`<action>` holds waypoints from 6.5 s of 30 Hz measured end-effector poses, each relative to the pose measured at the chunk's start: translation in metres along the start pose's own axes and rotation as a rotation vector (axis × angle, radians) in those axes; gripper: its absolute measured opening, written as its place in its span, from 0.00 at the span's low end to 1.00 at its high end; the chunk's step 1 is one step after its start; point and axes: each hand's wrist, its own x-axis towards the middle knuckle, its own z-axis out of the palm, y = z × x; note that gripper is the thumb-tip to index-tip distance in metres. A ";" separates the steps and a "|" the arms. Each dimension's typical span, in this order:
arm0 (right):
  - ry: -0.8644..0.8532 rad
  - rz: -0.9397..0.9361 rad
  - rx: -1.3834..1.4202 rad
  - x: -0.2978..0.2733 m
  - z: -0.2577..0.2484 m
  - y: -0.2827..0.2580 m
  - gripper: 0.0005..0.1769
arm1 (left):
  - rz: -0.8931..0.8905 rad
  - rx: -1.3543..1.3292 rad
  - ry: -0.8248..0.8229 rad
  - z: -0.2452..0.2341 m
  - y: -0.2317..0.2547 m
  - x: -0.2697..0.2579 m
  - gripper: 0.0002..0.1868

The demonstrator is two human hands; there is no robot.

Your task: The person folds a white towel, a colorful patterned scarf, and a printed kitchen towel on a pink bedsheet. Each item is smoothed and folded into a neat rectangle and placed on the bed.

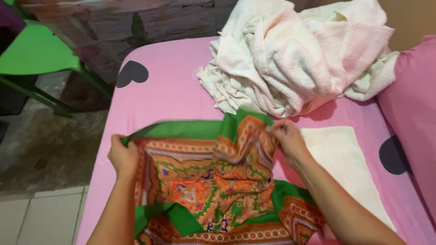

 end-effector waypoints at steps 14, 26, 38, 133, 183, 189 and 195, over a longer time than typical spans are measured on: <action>-0.025 -0.581 -0.944 -0.058 -0.029 0.024 0.42 | 0.300 0.022 -0.346 -0.004 -0.043 -0.037 0.33; -0.094 0.086 -1.210 -0.134 -0.118 0.036 0.46 | 0.040 0.312 0.230 -0.142 -0.185 -0.163 0.22; 0.009 -0.094 -0.623 -0.174 -0.172 0.024 0.14 | -0.304 -0.354 -0.178 -0.166 -0.186 -0.216 0.24; -0.385 0.141 -1.503 -0.138 -0.167 -0.025 0.12 | -0.606 0.790 -0.586 -0.201 -0.208 -0.208 0.30; -0.008 -0.067 -1.573 -0.083 -0.123 -0.075 0.17 | -0.377 -0.536 0.095 -0.144 -0.159 -0.076 0.10; -0.122 -0.072 -1.580 -0.010 -0.142 -0.058 0.16 | -0.359 -0.171 -0.061 -0.142 -0.143 -0.059 0.09; -0.163 0.250 -0.785 0.045 -0.132 -0.071 0.20 | -0.441 -0.478 0.016 -0.117 -0.129 -0.030 0.12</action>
